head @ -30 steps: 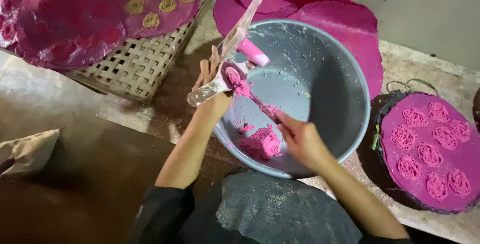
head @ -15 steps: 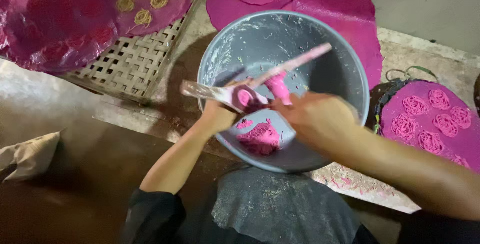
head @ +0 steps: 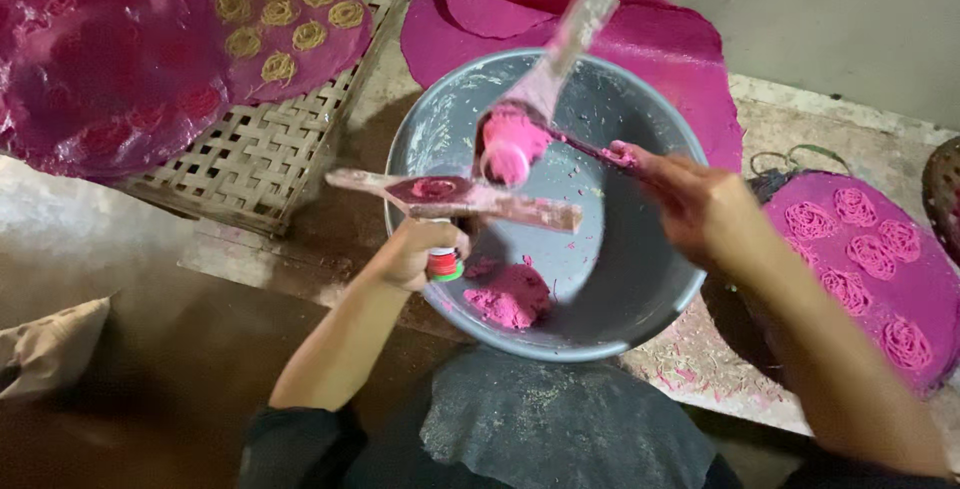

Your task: The person scoops pink paste from a large basin into a hand-held extrusion tool, squeezes the tool to pipe swirls of paste onto round trays, and repeats this across many trays. At the end they stack the filled trays and place them into a steamer pot and cover it with a lid.

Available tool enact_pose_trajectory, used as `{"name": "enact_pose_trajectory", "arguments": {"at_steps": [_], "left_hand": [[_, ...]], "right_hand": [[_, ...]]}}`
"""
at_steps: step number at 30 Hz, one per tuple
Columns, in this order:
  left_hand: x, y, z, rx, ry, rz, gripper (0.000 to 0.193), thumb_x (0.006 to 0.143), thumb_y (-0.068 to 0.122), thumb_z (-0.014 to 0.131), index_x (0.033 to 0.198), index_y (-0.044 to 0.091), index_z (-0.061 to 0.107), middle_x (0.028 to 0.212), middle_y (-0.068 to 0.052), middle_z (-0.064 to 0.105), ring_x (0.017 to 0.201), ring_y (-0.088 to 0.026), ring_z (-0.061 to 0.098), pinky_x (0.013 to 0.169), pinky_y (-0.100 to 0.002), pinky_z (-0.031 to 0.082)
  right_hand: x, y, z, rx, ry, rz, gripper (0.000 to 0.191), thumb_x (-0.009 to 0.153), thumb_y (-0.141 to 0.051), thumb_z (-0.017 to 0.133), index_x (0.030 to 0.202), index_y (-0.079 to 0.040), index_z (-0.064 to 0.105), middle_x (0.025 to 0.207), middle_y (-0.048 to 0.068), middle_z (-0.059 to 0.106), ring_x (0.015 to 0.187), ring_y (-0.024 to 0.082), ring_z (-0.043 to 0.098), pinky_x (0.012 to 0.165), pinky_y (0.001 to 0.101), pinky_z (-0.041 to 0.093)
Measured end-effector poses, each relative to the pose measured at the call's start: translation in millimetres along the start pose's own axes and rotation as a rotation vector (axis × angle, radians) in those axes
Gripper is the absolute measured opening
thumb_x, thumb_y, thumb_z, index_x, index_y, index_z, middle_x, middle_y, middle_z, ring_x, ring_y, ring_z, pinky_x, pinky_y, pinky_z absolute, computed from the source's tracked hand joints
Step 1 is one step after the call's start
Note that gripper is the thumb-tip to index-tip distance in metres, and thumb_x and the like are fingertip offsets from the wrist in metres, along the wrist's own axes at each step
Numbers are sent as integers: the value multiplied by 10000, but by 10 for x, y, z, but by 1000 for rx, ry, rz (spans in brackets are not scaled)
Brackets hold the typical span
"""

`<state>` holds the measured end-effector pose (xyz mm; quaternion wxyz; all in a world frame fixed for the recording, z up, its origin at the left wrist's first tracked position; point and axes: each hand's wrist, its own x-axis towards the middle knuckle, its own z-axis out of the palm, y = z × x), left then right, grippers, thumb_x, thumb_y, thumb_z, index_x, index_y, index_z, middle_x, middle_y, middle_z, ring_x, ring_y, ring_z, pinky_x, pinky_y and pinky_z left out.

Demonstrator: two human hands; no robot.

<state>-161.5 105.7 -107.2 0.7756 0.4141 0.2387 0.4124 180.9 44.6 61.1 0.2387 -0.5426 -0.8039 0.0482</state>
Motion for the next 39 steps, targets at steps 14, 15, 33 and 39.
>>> {"name": "enact_pose_trajectory", "arguments": {"at_steps": [14,15,33,39], "left_hand": [[311,-106,34,163,71,211,294,912,34,760,1184,-20,661,1045,-99,666,918,-182,670,790,-359,573],[288,-111,-26,251,90,197,368,900,35,770,1244,-2,647,1086,-94,663,935,-174,657,791,-353,564],[179,181,694,991,185,543,1142,817,146,844,1650,3,77,1649,-239,393,1447,-334,505,1182,-395,408],[157,129,571,855,176,424,1142,813,158,795,1663,24,44,1609,-217,407,1381,-332,516,1158,-368,415]], "right_hand": [[-278,162,821,1195,-119,562,437,1003,-249,565,1417,-122,627,728,-43,541,579,65,473,502,244,405],[-294,258,686,1266,-157,544,444,998,-276,557,1404,-119,646,709,-46,520,553,63,434,476,242,359],[-194,-122,598,-274,157,9,394,959,-142,656,1353,-126,656,838,126,662,695,340,678,564,467,530],[-111,-80,495,-456,49,-123,493,867,-99,655,1358,-142,666,800,103,630,713,303,681,543,423,531]]}}
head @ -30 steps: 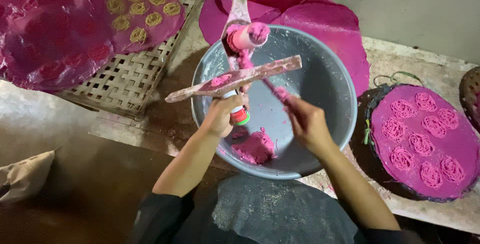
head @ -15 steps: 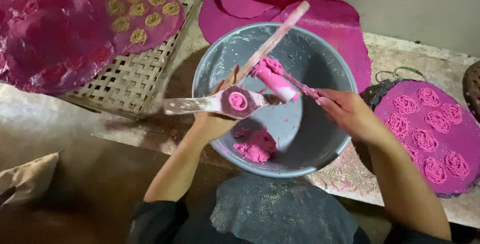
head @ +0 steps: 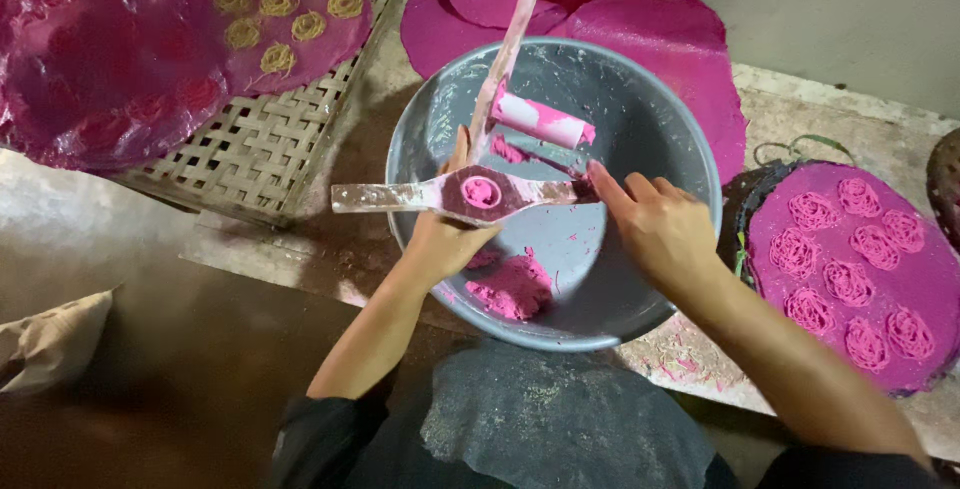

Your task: The person scoops pink paste from a large basin into a hand-held extrusion tool, squeezes the tool to pipe swirls of paste onto round trays, and repeats this across many trays. At the end they stack the filled trays and place them into a steamer pot and cover it with a lid.

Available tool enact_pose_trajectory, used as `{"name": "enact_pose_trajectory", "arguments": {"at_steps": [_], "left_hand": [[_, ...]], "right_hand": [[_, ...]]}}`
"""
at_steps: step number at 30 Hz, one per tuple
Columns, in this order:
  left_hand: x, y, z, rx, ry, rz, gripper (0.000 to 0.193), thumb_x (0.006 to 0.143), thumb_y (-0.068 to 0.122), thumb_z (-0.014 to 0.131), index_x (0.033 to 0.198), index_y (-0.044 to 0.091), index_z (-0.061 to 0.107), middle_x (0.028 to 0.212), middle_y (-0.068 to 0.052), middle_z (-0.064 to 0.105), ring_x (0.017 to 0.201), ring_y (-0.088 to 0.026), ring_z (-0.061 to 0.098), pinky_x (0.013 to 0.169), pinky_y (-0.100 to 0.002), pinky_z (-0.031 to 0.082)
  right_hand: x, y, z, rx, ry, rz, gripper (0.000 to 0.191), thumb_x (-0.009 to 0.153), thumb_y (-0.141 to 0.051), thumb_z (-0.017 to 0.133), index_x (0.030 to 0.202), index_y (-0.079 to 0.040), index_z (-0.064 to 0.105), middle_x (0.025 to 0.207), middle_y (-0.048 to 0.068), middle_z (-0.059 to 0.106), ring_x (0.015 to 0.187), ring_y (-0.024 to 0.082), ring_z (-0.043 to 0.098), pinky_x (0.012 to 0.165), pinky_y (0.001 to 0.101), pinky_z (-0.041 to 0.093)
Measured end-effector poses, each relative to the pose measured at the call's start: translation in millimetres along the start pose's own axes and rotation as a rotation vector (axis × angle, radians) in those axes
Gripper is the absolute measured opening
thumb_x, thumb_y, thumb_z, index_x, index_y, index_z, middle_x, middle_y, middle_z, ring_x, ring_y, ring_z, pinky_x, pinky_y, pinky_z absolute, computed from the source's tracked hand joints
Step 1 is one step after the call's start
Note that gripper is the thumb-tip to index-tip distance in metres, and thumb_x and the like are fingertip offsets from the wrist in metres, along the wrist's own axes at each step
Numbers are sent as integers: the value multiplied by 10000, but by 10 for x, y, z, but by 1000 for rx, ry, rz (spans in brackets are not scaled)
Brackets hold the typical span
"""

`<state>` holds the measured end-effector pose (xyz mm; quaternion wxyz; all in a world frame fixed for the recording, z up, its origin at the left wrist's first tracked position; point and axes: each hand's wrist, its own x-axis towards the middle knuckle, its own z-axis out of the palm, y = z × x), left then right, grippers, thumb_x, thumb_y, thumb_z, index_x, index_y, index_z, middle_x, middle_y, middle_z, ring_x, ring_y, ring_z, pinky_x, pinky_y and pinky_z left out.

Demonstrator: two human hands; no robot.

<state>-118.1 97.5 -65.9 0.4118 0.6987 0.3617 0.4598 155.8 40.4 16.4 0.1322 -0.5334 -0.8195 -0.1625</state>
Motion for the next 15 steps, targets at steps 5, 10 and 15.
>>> {"name": "enact_pose_trajectory", "arguments": {"at_steps": [5,10,15], "left_hand": [[63,8,-231,550,65,-9,1171,833,307,890,1628,-1,88,1389,-194,623,1376,-437,432,1175,-503,335],[69,-23,-210,646,20,-259,876,852,514,748,1589,263,346,1445,-32,607,1262,-217,627,1043,-332,546],[-26,-114,-7,668,-126,318,692,822,299,799,1439,158,518,1526,-150,560,1311,-321,615,1035,-393,534]], "right_hand": [[180,150,-409,413,-241,196,297,982,-274,632,1234,-139,712,866,133,707,754,337,689,632,443,560],[541,249,-528,597,-837,90,309,991,-329,541,1053,-99,737,770,153,728,719,285,678,646,435,558],[549,-423,-294,48,-651,-208,233,948,-202,524,1098,-116,680,914,120,716,785,316,735,617,453,570]]}}
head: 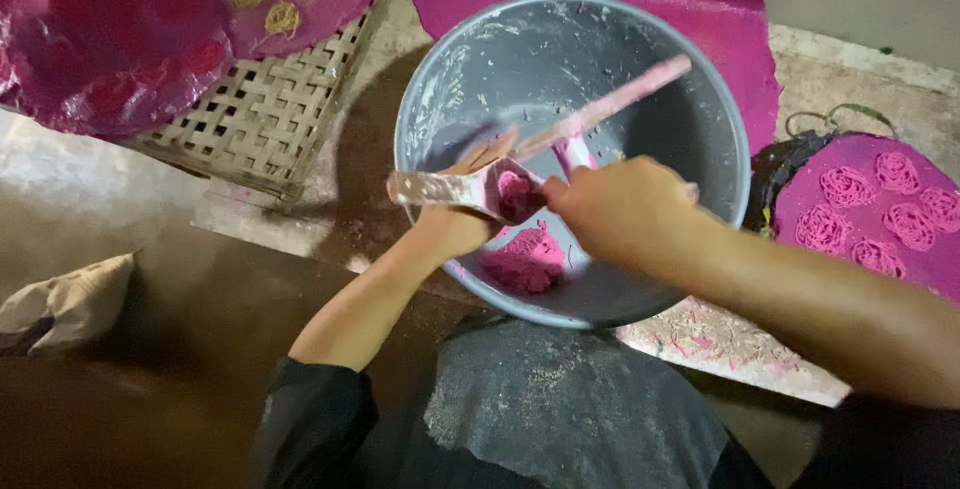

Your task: The person scoops pink paste from a large basin into a hand-held extrusion tool, squeezes the tool to pipe swirls of paste onto round trays, and repeats this across many trays. At the end they stack the filled trays and place them into a steamer pot and cover it with a lid.

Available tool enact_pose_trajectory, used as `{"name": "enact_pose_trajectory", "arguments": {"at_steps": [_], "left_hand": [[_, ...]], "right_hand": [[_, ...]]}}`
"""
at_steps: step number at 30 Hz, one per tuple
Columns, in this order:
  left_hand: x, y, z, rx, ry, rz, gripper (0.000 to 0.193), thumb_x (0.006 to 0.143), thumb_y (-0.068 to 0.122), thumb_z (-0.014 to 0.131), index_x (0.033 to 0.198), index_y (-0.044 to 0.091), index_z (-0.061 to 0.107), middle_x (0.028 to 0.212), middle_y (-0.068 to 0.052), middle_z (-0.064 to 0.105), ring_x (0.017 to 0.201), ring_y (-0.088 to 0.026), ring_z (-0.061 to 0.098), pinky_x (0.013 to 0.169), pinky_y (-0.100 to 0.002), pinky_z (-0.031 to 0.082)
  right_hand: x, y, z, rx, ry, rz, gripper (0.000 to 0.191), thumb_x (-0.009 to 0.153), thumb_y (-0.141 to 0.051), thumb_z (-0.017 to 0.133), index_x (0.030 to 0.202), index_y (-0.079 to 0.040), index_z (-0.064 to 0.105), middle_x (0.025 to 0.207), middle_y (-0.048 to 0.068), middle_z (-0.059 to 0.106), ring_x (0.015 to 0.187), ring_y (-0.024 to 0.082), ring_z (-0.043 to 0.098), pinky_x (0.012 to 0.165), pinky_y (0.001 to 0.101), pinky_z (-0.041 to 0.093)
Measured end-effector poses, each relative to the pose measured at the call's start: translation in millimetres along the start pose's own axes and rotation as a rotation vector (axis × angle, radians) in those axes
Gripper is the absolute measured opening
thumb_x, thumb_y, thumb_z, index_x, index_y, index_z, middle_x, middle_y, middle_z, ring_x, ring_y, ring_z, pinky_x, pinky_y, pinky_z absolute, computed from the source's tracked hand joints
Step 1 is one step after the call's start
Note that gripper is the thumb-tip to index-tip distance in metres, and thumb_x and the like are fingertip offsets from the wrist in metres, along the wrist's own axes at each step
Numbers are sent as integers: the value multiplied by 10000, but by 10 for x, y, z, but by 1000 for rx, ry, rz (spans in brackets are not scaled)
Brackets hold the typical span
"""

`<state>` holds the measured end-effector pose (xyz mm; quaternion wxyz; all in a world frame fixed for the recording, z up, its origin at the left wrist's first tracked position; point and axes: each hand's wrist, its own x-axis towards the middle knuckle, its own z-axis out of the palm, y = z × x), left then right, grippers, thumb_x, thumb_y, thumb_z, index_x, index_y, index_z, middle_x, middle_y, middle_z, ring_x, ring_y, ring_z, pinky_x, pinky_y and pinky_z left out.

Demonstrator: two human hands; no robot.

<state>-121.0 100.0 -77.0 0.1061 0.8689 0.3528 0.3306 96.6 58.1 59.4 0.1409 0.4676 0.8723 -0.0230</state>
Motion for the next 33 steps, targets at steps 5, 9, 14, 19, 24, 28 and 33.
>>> {"name": "enact_pose_trajectory", "arguments": {"at_steps": [5,9,14,19,24,28,33], "left_hand": [[-96,-133,-96,-199,-217,-329,602,937,285,705,1517,225,555,1520,-138,516,1272,-281,596,1065,-387,485],[-75,-252,-156,23,-88,-81,418,937,386,722,1299,192,642,1523,-130,527,1376,-308,536,1172,-398,419],[51,-249,108,136,-223,-52,546,913,414,690,1377,148,578,1511,-172,486,1372,-368,479,1149,-438,387],[-55,-152,187,-8,-126,-28,692,869,410,745,1464,161,494,1523,-150,515,1377,-347,509,1145,-427,418],[-40,-141,-180,-125,-65,-473,808,893,354,780,1577,143,404,1437,-132,583,1289,-333,592,1098,-438,468],[50,-142,-413,-66,255,-316,884,890,359,802,1575,45,339,1470,-171,548,1297,-375,592,1071,-446,510],[20,-206,-322,352,184,-269,712,818,297,826,1412,98,489,1573,-263,463,1317,-439,537,1006,-501,488]], "right_hand": [[-287,-191,-823,-127,-154,95,272,950,-177,504,1203,-145,599,960,70,652,776,282,736,558,422,594],[-558,-102,-1099,-209,-149,180,274,1010,-299,470,1239,-223,599,936,-7,640,734,239,732,554,380,586],[-147,-160,-148,-226,117,-20,134,878,-139,567,963,-65,638,806,81,685,702,258,739,517,397,584],[42,-325,212,-199,185,-111,134,857,-161,584,933,-62,632,795,103,682,705,262,735,562,391,583],[-460,-87,-184,63,292,69,223,887,-165,608,1097,-121,667,795,84,682,658,296,711,518,441,551],[-441,-59,117,407,533,135,278,936,-163,654,1203,-86,669,985,146,726,798,343,723,653,440,570],[-34,-319,1024,967,537,198,352,959,-103,683,1306,-50,662,1004,215,721,783,330,737,728,410,585]]}}
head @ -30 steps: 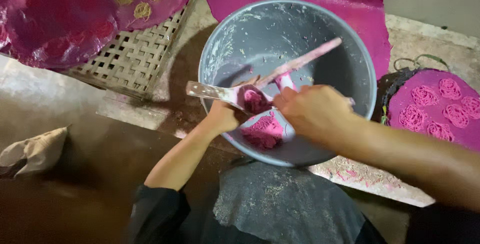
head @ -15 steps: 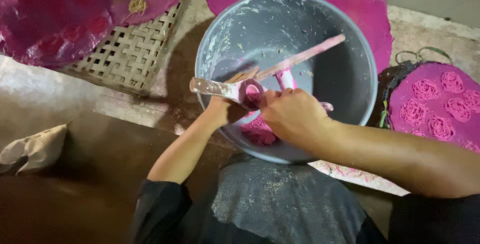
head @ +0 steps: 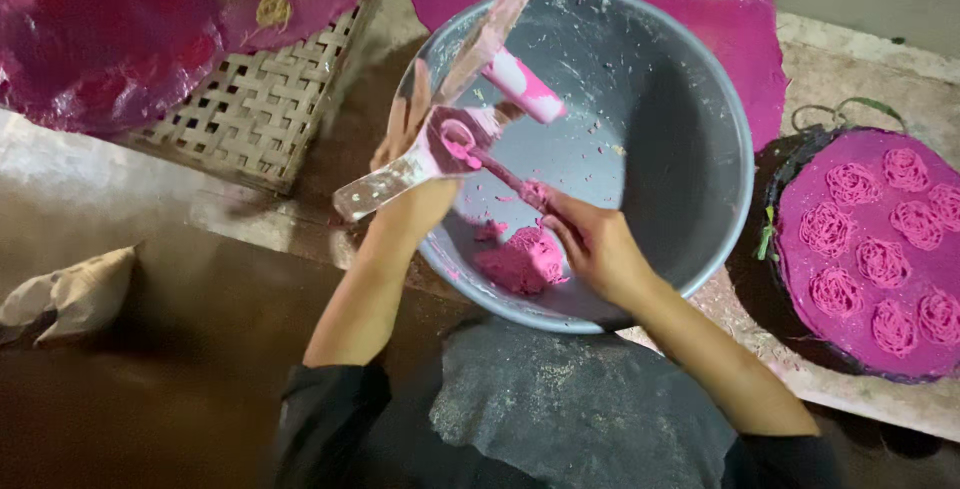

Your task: The person scoops pink paste from a large basin into a hand-held extrusion tool, squeezes the tool to pipe swirls of paste onto round trays, and repeats this across many trays. At the end they stack the filled trays and place them into a steamer pot and cover it with a lid.

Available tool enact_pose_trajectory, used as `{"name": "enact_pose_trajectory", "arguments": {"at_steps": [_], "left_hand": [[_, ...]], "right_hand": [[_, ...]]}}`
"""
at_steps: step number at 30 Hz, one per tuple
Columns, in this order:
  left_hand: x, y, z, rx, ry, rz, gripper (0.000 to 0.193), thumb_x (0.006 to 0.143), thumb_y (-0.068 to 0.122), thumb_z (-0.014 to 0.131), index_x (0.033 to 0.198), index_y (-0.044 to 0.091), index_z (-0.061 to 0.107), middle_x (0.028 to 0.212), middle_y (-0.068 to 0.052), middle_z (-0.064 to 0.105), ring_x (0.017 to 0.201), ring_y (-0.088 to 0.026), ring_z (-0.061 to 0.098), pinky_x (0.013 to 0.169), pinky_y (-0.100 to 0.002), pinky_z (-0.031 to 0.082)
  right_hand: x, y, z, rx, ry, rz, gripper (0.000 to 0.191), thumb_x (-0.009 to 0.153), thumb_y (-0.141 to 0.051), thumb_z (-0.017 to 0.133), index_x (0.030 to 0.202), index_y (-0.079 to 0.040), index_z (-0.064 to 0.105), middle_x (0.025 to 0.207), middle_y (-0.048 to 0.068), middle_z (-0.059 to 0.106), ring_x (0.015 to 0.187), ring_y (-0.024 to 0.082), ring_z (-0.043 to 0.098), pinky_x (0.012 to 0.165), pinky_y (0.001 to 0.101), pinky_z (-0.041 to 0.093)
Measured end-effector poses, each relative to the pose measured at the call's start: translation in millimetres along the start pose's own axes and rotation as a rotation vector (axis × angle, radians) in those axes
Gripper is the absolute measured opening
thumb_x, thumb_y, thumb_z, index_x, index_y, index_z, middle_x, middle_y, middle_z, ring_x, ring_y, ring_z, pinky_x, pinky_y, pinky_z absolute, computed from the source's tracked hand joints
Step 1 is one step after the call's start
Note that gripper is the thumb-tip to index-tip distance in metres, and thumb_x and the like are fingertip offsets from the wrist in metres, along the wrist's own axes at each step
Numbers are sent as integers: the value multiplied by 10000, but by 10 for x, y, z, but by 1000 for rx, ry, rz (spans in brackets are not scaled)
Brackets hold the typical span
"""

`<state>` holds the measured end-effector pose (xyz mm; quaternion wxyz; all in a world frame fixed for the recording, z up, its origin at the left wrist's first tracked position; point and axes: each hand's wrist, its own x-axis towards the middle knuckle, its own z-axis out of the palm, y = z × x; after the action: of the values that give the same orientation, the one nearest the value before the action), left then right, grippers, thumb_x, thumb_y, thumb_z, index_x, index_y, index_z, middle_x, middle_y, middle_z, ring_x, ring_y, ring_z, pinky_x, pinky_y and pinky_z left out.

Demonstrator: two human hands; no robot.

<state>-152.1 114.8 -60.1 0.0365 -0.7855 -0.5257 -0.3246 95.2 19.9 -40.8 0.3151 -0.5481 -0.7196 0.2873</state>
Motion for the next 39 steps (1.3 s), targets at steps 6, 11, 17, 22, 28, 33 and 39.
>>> {"name": "enact_pose_trajectory", "arguments": {"at_steps": [6,11,17,22,28,33,39], "left_hand": [[-29,-548,222,-453,53,-338,650,864,220,769,1374,-91,511,1296,-219,611,1094,-364,606,926,-501,492],[-405,-320,475,-1407,-253,-851,252,792,-10,658,1035,59,670,957,-51,684,785,-136,664,671,-302,567],[-834,535,629,-2136,-830,-572,324,823,-118,626,1142,-62,654,1027,-173,689,950,-255,681,842,-385,564],[-580,460,266,-1536,-492,-146,642,785,9,796,1356,71,510,1290,-89,627,1172,-187,623,1006,-333,548],[-337,438,-197,-1121,-701,-65,442,802,124,855,1202,73,676,1149,-74,751,1026,-157,727,934,-323,616],[-659,602,-190,-1632,-747,-155,602,841,81,825,1382,47,562,1342,-87,649,1258,-152,622,1098,-349,509],[-828,740,480,-1291,-669,-182,659,786,85,864,1370,86,559,1346,-85,636,1246,-193,619,1065,-375,528]], "right_hand": [[-250,453,115,-240,-281,-149,303,932,-90,634,1225,-49,697,1202,180,718,931,369,731,820,429,570],[50,482,40,3,-410,-64,392,1027,-268,578,1358,-57,576,1349,176,634,1216,367,626,1027,433,496],[383,124,-192,1427,-110,-132,846,1059,-528,562,1680,-98,181,1538,208,449,1361,343,586,1156,509,501],[339,-232,-731,847,-56,-350,745,1054,-384,636,1641,-219,208,1584,269,480,1182,333,713,919,414,625],[160,-365,-739,-117,-34,-910,680,902,-179,728,1494,-178,392,1417,265,587,1186,362,693,869,419,628],[-99,-334,-651,-227,-69,-894,633,844,-179,713,1439,-167,499,1393,236,604,1221,450,662,904,475,610],[-208,-491,-670,-181,-70,-564,617,925,-145,706,1496,-66,488,1457,169,606,1294,396,656,1066,454,576]]}}
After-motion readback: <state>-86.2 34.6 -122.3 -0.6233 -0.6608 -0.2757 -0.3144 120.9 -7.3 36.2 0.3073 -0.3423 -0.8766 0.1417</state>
